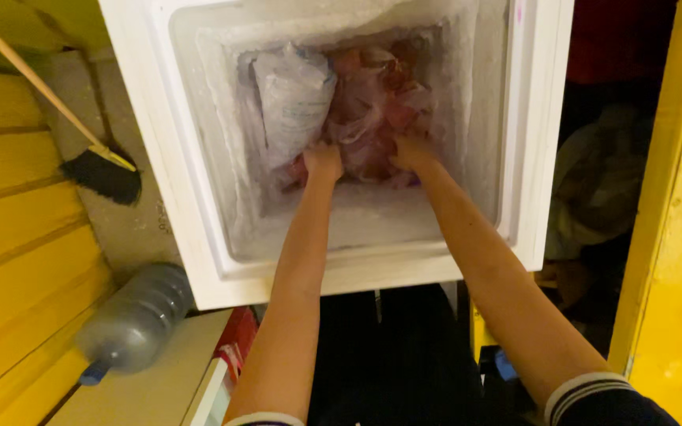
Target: The person repeatedly reaches into a white chest freezer to retrieve plastic bags containing raw meat and places them onto a yellow table. They arrange the bags on the table and occasionally return them to the freezer.
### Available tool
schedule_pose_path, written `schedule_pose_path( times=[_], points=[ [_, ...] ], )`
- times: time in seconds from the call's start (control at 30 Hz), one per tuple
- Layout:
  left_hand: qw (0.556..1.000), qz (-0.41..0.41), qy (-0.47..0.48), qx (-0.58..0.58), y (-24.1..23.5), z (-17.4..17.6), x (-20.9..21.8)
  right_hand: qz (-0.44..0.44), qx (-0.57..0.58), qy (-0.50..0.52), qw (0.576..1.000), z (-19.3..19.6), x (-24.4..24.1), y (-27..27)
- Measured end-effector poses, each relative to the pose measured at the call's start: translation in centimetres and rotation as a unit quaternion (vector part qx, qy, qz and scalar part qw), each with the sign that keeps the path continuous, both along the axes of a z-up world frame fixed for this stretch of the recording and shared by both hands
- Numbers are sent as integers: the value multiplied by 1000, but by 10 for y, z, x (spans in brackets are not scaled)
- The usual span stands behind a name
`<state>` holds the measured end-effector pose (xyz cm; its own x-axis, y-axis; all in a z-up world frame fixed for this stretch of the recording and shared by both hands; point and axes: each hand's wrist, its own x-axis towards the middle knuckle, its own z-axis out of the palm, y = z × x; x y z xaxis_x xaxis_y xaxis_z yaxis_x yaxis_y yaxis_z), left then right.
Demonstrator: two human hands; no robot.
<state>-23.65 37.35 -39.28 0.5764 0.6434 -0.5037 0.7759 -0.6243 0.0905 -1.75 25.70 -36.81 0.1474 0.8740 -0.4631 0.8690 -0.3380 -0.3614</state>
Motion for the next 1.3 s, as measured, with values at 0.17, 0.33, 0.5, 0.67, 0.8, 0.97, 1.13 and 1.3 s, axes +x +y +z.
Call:
schedule_pose_path(
  times=[0.17, 0.33, 0.5, 0.67, 0.8, 0.97, 1.13, 1.3],
  points=[
    [998, 0, -21, 57, 22, -72, 27, 22, 41, 15, 999, -57, 35, 20],
    [991, 73, -84, 79, 9, -121, 59, -8, 76, -109, 991, -70, 43, 55],
    [981, 87, -172, -12, -25, -117, 101, -25, 46, -145, 988, -75, 49, 92],
    [974, 81, -178, -110, -66, -103, 116, -40, -15, -155, 987, -84, 36, 87],
    [977, 96, -167, -94, -79, -99, 115, -55, -59, -173, 982, -78, 37, 96],
    [967, 94, -191, -142, -76, -105, 119, -88, -134, -183, 970, -66, 21, 88],
    [925, 88, -219, -298, -63, -110, 106, -116, -182, -179, 960, -63, 4, 78],
    [898, 88, -213, -375, -53, -110, 96, -136, -203, -180, 953, -60, -4, 76]
  ],
)
